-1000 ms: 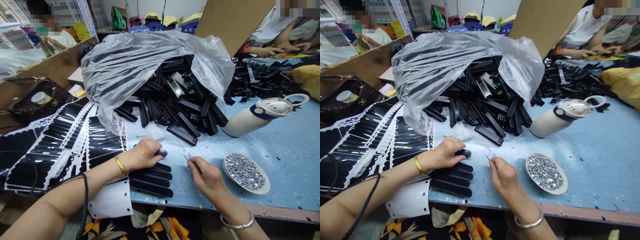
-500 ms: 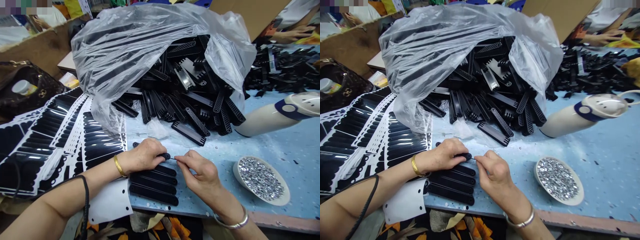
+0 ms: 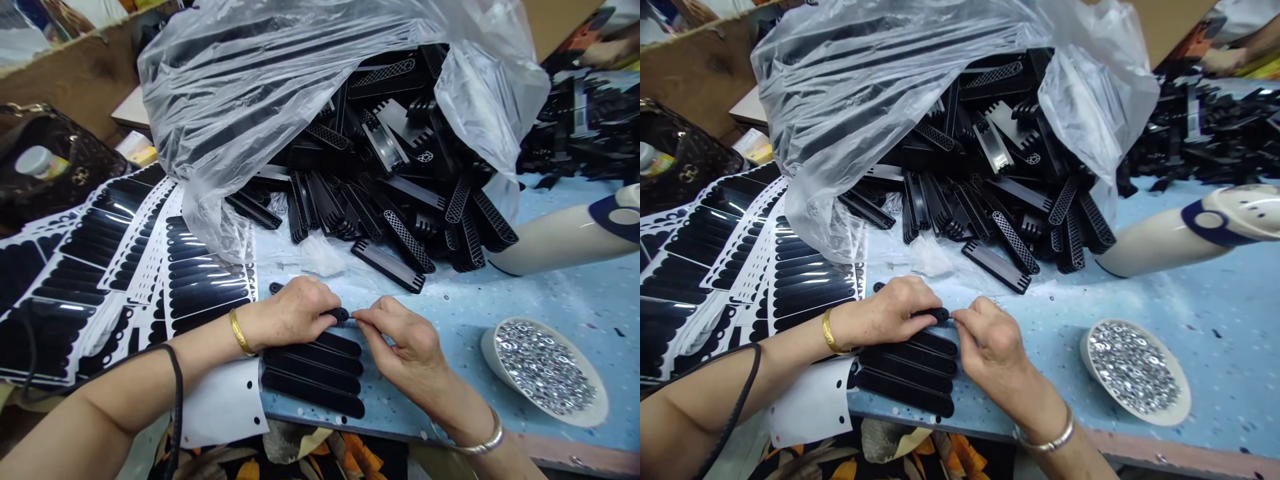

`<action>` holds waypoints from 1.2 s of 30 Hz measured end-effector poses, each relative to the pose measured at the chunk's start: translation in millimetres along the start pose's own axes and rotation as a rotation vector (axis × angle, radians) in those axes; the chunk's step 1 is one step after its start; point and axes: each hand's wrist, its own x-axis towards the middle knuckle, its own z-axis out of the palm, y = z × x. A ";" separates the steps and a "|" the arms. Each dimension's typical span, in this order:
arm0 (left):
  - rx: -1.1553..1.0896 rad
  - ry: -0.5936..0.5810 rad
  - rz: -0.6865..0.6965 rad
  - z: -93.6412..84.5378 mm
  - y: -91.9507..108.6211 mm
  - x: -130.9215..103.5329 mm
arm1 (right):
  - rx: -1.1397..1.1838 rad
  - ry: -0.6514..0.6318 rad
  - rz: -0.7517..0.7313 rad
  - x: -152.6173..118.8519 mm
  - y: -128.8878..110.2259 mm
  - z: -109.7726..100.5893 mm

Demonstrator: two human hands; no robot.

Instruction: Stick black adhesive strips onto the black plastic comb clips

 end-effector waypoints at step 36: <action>-0.138 0.057 -0.032 10.5 -8.0 3.9 | -0.226 0.101 0.120 -16.7 37.9 -7.2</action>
